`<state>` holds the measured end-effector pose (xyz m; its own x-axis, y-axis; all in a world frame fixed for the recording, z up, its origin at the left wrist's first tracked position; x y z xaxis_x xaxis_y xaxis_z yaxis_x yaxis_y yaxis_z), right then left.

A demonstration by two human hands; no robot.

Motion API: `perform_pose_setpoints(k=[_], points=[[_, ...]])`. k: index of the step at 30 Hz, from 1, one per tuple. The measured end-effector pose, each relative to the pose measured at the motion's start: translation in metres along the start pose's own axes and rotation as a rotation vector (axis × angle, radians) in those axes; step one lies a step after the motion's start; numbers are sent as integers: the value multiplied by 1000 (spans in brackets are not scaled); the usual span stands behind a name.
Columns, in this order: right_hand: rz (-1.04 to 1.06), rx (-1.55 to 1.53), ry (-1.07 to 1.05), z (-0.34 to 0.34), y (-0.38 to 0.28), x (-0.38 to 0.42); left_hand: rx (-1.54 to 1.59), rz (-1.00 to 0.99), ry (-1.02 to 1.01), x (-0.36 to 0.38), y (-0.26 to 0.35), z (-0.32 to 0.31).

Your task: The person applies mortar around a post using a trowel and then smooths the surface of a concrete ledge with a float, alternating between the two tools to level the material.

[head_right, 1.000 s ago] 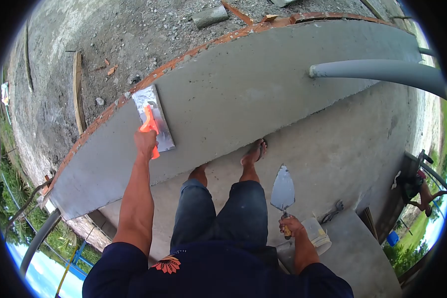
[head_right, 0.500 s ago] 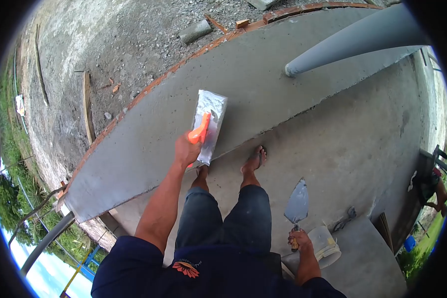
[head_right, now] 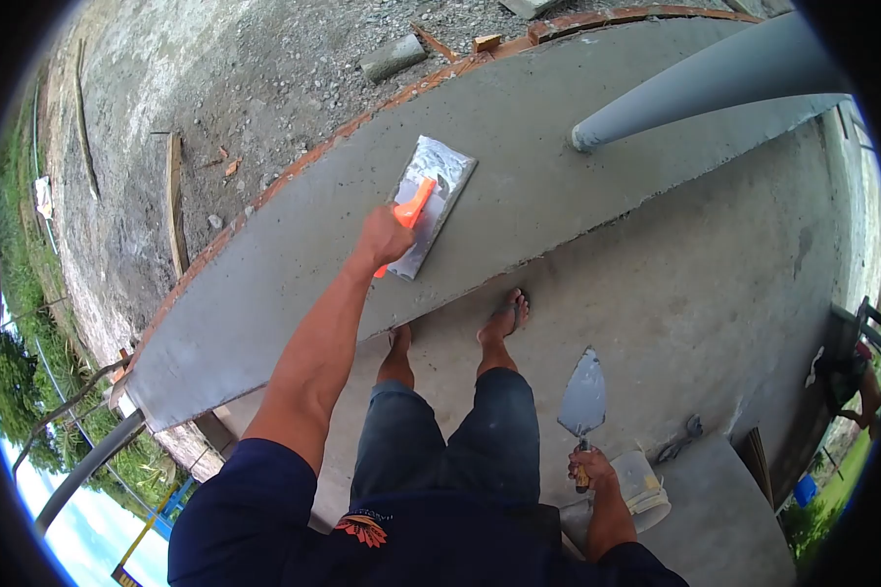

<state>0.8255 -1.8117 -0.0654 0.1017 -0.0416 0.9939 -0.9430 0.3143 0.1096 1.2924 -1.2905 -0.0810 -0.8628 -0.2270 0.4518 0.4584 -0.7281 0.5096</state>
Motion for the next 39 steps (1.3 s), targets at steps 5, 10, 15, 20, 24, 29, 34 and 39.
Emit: perform_pose_setpoints(k=[5,10,15,20,24,29,34,39], points=[[51,-25,-38,-4,-18,24,-89,-176,-170,104,9,-20],[22,-70,-16,-4,-8,27,-427,-89,-214,185,-105,16],[-46,-29,-2,-15,12,22,-533,-302,-47,123,-136,35],[-75,-214,-57,-28,30,15,-573,-394,37,33,-98,70],[-40,-311,-35,-38,37,11,-589,-227,166,-47,-79,114],[-7,-326,-52,-32,55,10,-599,-200,311,-111,-60,158],[-28,-274,31,-22,66,25,-451,-53,435,-92,-93,205],[-83,-201,-27,-37,63,16,-156,205,580,46,-271,219]])
Point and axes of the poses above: each hand's wrist, its own x-axis away from the middle knuckle, its own z-axis out of the back of the hand, y = z × x, the point moved 6 cm from there along -x, towards the middle knuckle, and after that the axes turned 9 degrees about y, right-handed, at the moved point
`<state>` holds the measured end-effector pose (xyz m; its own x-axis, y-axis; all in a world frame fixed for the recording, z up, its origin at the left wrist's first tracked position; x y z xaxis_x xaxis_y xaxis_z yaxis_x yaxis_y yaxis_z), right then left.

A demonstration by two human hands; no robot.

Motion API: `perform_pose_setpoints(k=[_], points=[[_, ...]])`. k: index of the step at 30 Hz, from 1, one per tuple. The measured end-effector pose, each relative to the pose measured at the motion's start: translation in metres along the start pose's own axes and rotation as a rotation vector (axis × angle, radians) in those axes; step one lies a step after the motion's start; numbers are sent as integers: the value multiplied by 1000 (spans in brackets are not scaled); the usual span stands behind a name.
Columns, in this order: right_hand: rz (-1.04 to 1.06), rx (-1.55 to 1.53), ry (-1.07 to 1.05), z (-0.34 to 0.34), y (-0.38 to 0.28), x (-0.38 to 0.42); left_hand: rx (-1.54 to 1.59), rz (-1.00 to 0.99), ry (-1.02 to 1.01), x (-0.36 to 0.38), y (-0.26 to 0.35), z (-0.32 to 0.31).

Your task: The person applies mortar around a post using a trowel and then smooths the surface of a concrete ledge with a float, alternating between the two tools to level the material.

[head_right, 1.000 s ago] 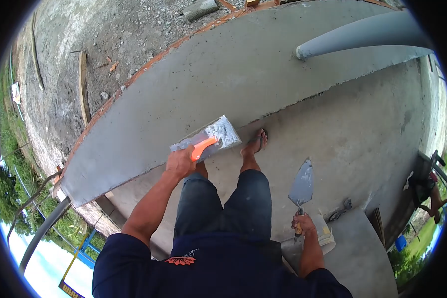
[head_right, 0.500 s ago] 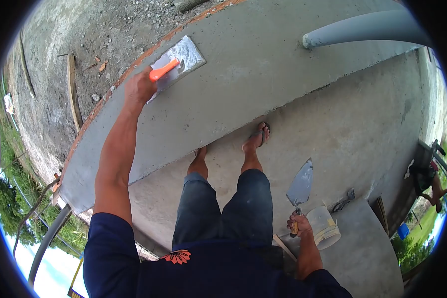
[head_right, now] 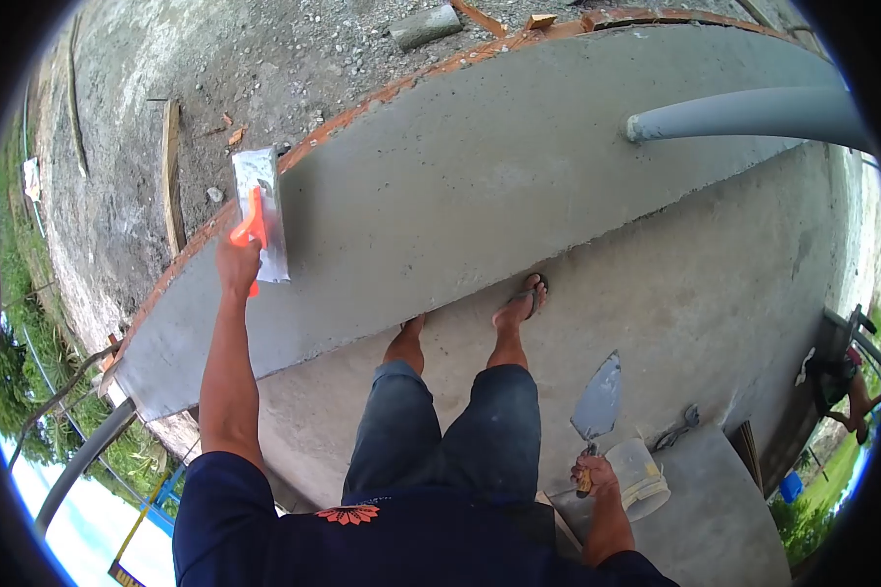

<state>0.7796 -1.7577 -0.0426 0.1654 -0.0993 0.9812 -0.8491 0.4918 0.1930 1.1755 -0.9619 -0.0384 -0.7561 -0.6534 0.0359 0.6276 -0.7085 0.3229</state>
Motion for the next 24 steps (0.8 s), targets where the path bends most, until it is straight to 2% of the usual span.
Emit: perform_pose_setpoints(k=[1,3,6,7,9,11,12,13,15,17,19,21,24], points=[[5,19,-25,-6,-4,-2,235,333,-86,33,-11,23],[13,74,-14,-24,-12,-2,309,516,-57,65,-65,30],[23,157,2,-51,-29,5,353,630,-130,61,-95,4],[29,181,5,-55,-33,6,381,635,-145,51,-75,-6],[21,164,-2,-49,-34,-1,332,439,-308,25,-21,-35],[20,156,-16,-47,-42,-9,303,262,-454,14,66,-62],[17,152,-26,-47,-43,-12,234,144,-525,17,114,-78],[22,145,-37,-48,-45,-16,224,-59,-511,19,148,-107],[41,121,-33,-53,-48,-17,142,-236,-622,48,241,-122],[70,106,-46,-54,-50,-8,111,-394,-697,83,294,-133],[101,104,-88,-54,-53,-1,96,-478,-802,116,307,-129],[129,104,-65,-47,-57,10,201,-376,-742,148,276,-106],[91,86,-50,-29,-50,4,236,29,-470,179,160,-51]])
Point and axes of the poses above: each hand's wrist, its own x-axis away from the middle knuckle, its own z-axis out of the back of the hand, y = z × x, the point moved 6 cm from there along -x, towards the middle knuckle, and after that the axes turned 9 degrees about y, right-handed, at the moved point
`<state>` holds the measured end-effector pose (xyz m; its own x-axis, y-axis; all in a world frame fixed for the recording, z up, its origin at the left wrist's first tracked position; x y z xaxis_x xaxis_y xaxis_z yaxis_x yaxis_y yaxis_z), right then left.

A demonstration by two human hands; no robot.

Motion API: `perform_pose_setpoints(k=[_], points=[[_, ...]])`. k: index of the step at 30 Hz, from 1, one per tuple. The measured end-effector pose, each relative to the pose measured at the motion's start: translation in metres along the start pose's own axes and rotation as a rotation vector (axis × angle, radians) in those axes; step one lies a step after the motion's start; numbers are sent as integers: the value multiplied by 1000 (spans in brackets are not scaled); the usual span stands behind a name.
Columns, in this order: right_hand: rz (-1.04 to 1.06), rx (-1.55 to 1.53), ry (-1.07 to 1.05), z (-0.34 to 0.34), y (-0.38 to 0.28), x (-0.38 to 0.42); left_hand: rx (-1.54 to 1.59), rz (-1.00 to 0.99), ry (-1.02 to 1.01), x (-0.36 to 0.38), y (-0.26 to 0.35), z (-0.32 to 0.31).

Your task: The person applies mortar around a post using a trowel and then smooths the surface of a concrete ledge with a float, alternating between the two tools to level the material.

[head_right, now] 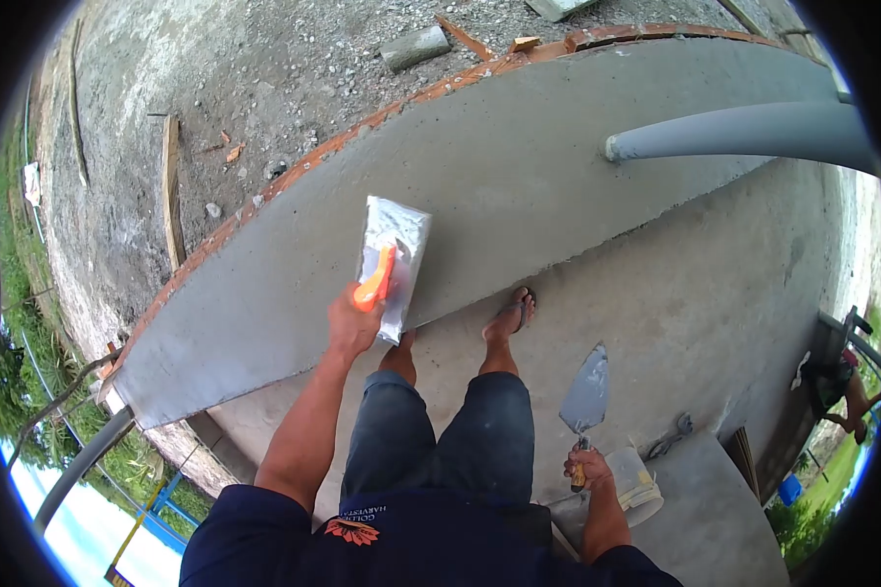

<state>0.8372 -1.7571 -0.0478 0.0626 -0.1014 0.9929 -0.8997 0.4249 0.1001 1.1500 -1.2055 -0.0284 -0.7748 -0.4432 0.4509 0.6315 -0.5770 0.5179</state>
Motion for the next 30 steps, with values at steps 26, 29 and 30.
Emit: perform_pose_setpoints(k=[26,29,30], points=[[-197,108,48,30,-37,9,134,165,108,51,-69,11],[-226,226,90,12,-47,20,355,514,436,37,-220,96],[-222,244,102,6,-49,22,405,592,523,28,-243,131]])
Point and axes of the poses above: each hand's wrist, its own x-axis away from the middle knuckle, its own z-axis out of the back of the hand, y = z × x, the point moved 6 cm from there along -x, towards the middle knuckle, and after that the axes turned 9 degrees about y, right-handed, at the moved point
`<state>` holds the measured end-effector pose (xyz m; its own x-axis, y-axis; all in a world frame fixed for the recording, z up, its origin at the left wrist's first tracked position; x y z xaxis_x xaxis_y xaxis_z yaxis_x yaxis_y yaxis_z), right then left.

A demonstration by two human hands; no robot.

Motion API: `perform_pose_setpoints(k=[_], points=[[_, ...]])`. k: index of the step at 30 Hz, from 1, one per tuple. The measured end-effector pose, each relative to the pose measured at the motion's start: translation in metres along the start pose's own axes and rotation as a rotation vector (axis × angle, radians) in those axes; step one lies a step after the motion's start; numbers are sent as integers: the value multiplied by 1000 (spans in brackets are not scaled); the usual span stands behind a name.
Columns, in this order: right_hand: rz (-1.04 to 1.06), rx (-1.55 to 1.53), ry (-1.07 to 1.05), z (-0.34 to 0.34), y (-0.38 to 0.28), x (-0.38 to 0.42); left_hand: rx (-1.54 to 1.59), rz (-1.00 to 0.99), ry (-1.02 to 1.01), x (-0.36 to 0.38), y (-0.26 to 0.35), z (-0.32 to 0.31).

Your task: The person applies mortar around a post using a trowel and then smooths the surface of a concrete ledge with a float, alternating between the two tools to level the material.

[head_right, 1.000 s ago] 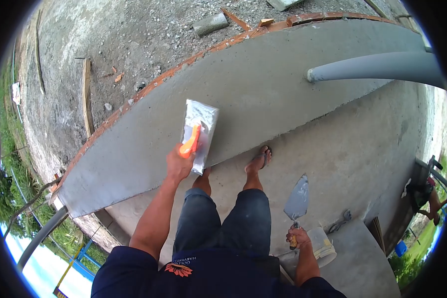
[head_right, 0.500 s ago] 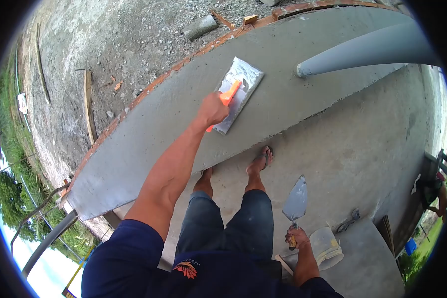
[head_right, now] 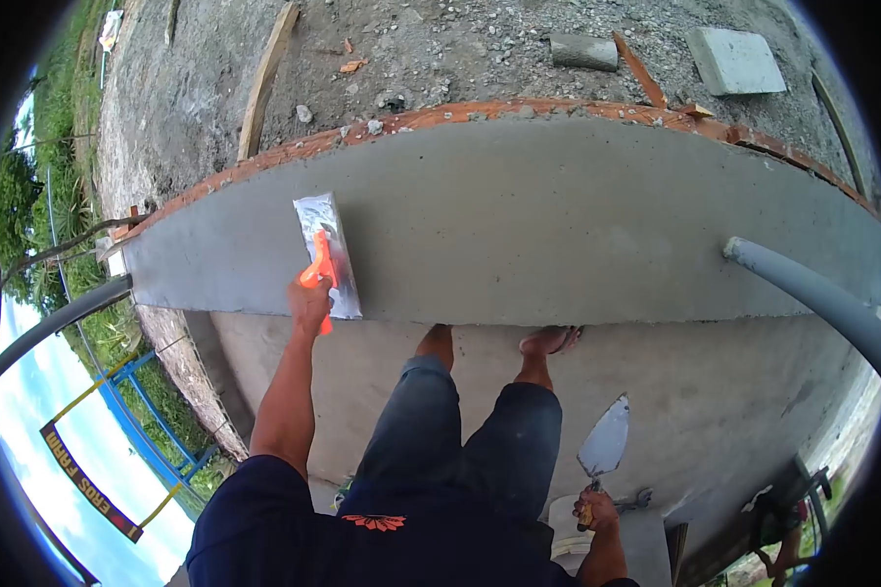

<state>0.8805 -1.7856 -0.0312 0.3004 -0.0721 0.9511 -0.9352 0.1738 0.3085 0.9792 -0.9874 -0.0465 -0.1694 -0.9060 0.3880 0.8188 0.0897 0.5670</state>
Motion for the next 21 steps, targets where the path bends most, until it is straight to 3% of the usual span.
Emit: perform_pose_setpoints(k=[4,7,11,12,15,16,17,21], points=[[22,48,69,-15,-13,9,-52,31,55,-128,25,44],[57,77,85,-35,-20,17,-162,-6,-153,-173,60,4],[13,33,94,-54,-18,9,-286,-161,-397,-91,113,-59],[29,79,105,-61,-17,12,-407,-332,-411,-88,93,-83],[109,201,94,-104,-34,19,-446,-511,-631,-13,100,-94],[120,220,85,-108,-36,28,-433,-486,-670,10,98,-86],[137,241,76,-113,-43,31,-412,-593,-632,26,87,-81],[175,216,79,-110,-57,44,-586,-600,-439,49,60,-44]])
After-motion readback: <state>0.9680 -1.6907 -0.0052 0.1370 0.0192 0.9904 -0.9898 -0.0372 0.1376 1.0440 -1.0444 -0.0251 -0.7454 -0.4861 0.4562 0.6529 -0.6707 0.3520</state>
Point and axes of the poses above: each hand's wrist, its own x-axis away from the middle knuckle, its own z-axis out of the back of the hand, y = z × x, the point moved 6 cm from there along -x, towards the middle knuckle, and after that the axes turned 9 degrees about y, right-handed, at the moved point
